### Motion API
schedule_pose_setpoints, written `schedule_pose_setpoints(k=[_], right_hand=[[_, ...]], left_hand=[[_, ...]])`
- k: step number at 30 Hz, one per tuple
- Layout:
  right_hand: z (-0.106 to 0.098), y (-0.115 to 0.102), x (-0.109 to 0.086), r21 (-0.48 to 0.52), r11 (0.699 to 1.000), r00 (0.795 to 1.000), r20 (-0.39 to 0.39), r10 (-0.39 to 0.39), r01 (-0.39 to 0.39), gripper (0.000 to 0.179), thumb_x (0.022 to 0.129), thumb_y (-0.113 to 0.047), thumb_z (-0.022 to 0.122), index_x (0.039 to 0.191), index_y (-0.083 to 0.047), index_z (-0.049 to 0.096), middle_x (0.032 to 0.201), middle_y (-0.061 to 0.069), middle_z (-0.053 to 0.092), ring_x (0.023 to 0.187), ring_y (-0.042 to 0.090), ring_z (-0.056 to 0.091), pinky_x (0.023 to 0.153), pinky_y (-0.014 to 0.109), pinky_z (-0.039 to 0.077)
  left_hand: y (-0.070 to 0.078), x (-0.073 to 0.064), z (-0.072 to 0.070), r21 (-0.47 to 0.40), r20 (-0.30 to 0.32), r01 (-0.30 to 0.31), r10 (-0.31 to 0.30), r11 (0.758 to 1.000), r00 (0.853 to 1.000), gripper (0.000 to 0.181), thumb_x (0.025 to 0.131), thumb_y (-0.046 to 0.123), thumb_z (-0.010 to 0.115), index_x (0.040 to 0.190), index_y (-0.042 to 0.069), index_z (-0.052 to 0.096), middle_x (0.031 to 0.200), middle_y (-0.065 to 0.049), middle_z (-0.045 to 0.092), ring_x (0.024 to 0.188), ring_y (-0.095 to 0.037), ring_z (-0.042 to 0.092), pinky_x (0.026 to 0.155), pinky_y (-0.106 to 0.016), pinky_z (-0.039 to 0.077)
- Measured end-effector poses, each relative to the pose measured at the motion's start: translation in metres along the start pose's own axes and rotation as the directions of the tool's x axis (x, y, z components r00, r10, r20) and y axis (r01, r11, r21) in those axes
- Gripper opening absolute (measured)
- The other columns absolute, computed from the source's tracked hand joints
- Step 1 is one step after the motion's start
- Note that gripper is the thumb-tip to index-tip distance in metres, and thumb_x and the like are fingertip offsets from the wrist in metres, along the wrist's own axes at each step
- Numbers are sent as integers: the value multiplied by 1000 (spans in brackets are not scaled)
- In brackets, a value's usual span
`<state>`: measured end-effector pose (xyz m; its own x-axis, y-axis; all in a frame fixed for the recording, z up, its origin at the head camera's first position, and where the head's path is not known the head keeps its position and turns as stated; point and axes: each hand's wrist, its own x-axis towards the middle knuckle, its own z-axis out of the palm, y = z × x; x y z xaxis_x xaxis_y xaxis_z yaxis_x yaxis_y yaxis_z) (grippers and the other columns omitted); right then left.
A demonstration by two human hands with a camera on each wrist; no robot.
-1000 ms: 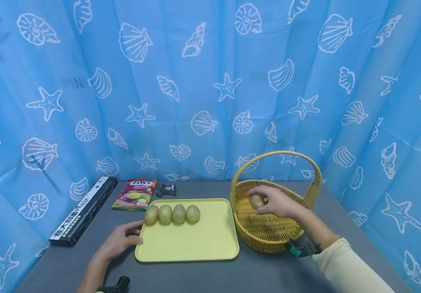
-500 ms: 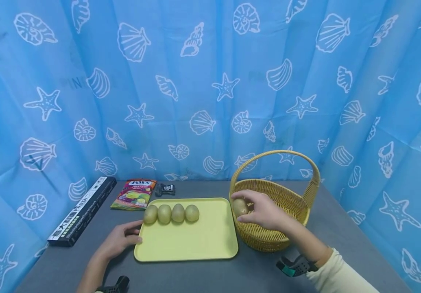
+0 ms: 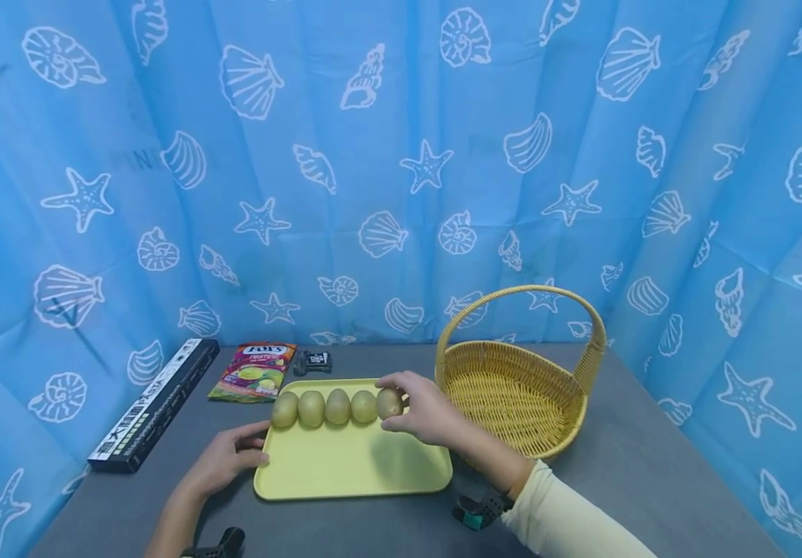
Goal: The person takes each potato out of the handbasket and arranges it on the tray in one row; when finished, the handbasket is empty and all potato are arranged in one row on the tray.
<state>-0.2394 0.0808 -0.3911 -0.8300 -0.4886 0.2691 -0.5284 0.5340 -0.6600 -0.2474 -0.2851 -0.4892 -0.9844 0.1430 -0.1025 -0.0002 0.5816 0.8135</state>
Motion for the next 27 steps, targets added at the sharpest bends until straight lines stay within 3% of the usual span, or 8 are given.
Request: schedule_pose_setpoints(k=[5,11,18,27], right_hand=[[21,15,17,-97,992,997,-30,74,-77,57,75,-7,82,128,-4,60,114,12,61,99,25,58,81,38,48],[44,41,30,-126,980,986,-79,146,-155,64,69,9,73,131,2,57,123,17,61,111,31,57,88,43,47],[59,58,36,-115,968,972,-111,209,-221,66,71,12,69,134,1,54,109,13,62,96,27,56,75,39,46],[62,65,35,-112,969,970,-134,205,-220,70,70,6,78,135,0,53,127,18,57,119,37,52,96,47,44]], left_hand=[[0,0,-1,7,1,11,-11,1000,1000,65,82,20,77,139,-1,51,114,-12,65,104,-28,60,91,-51,46],[0,1,-1,9,7,-9,9,1000,1000,66,82,21,77,139,-1,51,114,-12,65,104,-27,60,91,-52,46],[-2,1,1,8,1,-1,1,1000,1000,65,82,22,77,138,1,52,113,-10,65,104,-26,60,92,-52,45],[-3,2,1,2,-6,13,-13,1000,1000,66,81,23,78,138,1,53,112,-10,65,104,-26,60,92,-51,45]])
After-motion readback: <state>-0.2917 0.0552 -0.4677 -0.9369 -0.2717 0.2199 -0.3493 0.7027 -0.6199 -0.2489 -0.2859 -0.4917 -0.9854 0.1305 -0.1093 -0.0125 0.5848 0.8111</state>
